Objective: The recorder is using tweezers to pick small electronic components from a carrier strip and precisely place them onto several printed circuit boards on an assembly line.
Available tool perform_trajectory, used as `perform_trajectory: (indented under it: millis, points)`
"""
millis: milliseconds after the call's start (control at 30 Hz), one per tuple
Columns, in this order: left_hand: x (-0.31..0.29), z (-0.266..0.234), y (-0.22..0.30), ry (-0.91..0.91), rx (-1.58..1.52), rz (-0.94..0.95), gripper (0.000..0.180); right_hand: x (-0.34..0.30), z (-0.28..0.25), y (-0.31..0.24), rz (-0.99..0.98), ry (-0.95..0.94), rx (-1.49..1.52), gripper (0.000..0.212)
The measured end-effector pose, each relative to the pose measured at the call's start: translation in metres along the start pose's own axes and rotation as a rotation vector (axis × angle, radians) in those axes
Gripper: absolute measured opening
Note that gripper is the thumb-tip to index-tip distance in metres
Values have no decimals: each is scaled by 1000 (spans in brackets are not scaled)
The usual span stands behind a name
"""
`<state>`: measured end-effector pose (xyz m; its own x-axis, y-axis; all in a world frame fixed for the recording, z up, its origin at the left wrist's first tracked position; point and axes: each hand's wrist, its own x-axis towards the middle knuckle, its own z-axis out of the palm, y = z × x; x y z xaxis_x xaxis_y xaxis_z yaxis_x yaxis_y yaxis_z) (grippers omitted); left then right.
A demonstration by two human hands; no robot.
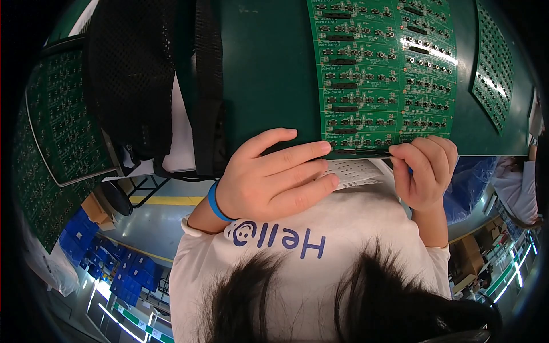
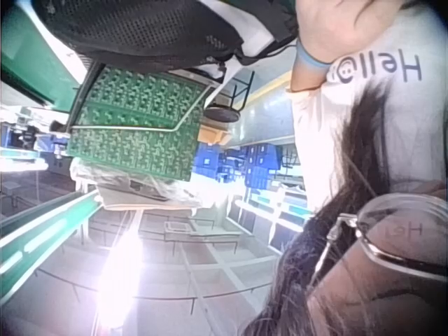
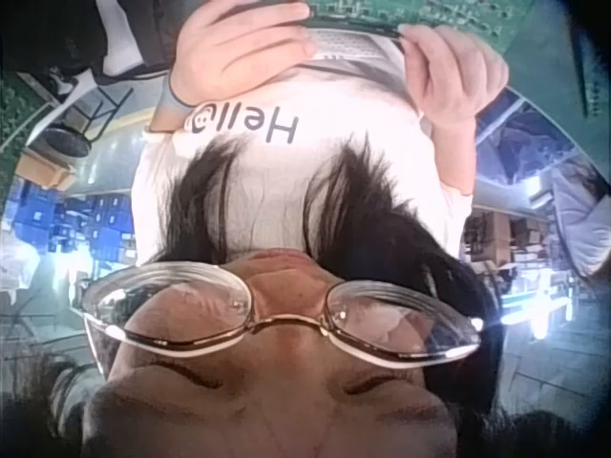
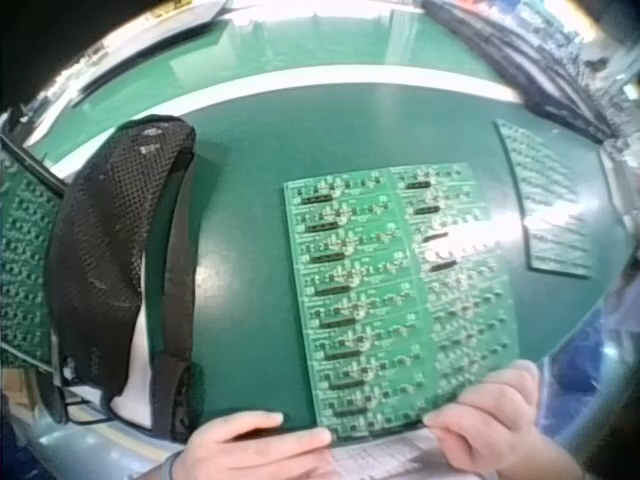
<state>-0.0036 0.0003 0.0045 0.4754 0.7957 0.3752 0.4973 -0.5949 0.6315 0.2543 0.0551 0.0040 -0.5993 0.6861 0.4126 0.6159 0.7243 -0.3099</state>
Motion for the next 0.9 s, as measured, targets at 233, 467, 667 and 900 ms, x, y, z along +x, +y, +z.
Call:
perform_trajectory:
  millis: [233,467,667,900]
  points:
    - [0,2,0,27,6,21,21,1,-1,0,-9,-1,-4,17]
    - [-2,4,0,45,38,14,23,0,0,0,-17,-2,-2,19]
    - [-1,3,0,45,54,13,23,-3,-1,1,-29,17,9,20]
    - [0,2,0,42,57,6,24,-3,-6,4,-2,66,48,22]
